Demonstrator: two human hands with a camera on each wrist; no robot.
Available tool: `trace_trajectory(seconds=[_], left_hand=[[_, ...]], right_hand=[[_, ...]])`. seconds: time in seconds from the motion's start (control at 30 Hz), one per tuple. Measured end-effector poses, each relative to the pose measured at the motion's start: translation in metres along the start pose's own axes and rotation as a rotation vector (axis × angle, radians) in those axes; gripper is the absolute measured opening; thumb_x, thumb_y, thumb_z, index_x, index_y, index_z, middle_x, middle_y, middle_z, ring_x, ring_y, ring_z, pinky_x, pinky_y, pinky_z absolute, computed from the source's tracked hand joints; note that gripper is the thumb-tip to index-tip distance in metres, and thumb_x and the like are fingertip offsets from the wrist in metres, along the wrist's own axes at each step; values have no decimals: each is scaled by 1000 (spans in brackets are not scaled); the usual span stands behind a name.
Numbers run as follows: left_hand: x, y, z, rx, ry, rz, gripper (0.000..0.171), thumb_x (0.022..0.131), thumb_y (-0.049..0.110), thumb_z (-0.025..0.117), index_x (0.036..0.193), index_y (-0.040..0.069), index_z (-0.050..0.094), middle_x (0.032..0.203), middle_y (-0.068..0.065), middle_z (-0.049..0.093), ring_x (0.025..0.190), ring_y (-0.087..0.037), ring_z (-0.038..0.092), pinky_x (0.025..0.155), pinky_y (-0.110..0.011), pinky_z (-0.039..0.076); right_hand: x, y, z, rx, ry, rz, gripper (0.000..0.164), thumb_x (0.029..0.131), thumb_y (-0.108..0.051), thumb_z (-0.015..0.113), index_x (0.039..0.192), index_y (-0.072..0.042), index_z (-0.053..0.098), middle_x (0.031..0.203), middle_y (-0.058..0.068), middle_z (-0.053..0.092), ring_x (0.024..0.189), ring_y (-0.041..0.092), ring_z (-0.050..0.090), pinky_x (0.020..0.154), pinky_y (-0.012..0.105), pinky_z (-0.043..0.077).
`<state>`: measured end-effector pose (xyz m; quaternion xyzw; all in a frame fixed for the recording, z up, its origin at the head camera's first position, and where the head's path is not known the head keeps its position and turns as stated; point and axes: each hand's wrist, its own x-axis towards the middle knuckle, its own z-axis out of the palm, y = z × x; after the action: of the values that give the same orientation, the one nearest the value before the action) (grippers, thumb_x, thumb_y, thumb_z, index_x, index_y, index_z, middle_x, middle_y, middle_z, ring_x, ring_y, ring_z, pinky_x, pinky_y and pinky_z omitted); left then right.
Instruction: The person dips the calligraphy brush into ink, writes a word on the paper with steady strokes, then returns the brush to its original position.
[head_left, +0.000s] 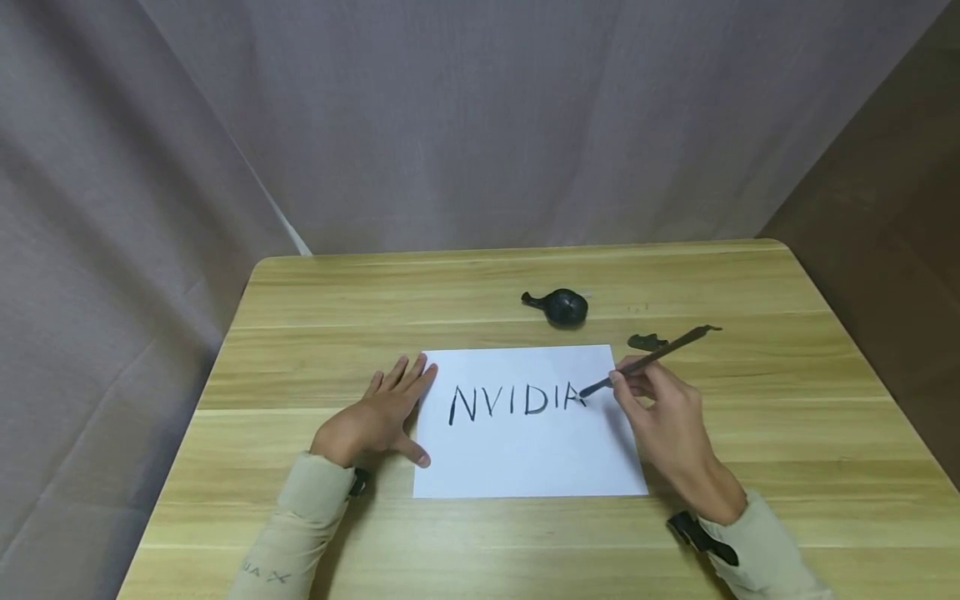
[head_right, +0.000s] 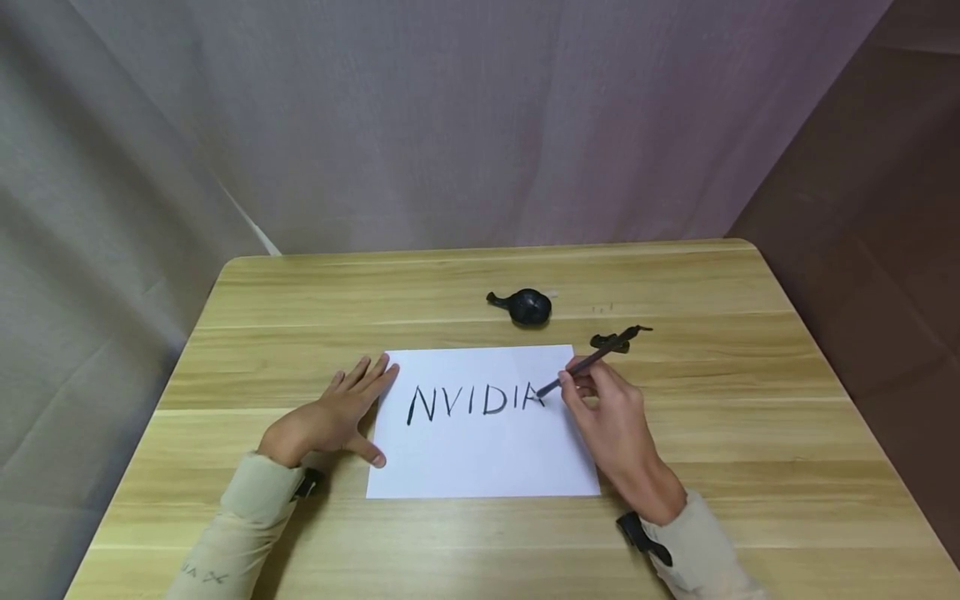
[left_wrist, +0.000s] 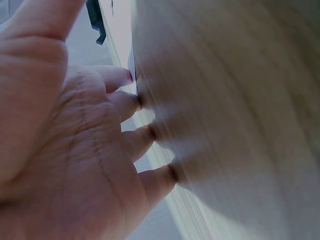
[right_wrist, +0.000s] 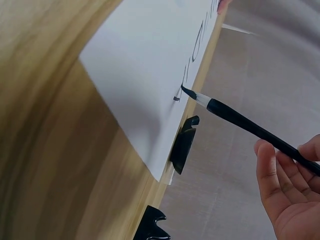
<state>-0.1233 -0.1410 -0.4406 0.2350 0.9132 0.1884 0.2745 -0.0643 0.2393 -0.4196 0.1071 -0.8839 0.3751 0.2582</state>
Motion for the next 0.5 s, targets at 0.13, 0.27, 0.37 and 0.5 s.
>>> trace_trajectory(seconds=[0.13, 0.27, 0.37, 0.5], left_hand=[[0, 0, 0, 4, 1, -1, 141, 67, 40, 98, 171, 12, 7, 177, -10, -8, 162, -36, -12, 129, -63, -4], [1, 1, 0, 9, 1, -4, 141, 67, 40, 98, 171, 12, 7, 177, -10, -8, 162, -36, -12, 129, -63, -3], [1, 1, 0, 12, 0, -5, 141, 67, 40, 98, 171, 12, 7, 177, -10, -8, 162, -37, -12, 129, -63, -4], [0, 1, -1, 9, 0, -7, 141, 67, 40, 98, 171, 12, 7, 177, -10, -8, 162, -36, -12, 129, -62, -4]], right_hand=[[-1, 4, -2, -5, 5, -5, 18, 88, 14, 76, 103, 9, 70, 94, 18, 76, 82, 9, 72, 80, 4, 52], [-1, 6, -4, -4, 11, -10, 18, 87, 15, 76, 103, 9, 69, 94, 18, 76, 83, 8, 72, 80, 4, 53], [-1, 5, -6, 1, 19, -14, 17, 87, 15, 75, 103, 10, 69, 95, 19, 76, 86, 2, 70, 81, 4, 53], [1, 2, -10, 24, 43, -31, 18, 87, 16, 74, 103, 10, 69, 95, 20, 76, 91, -12, 64, 82, 5, 53]])
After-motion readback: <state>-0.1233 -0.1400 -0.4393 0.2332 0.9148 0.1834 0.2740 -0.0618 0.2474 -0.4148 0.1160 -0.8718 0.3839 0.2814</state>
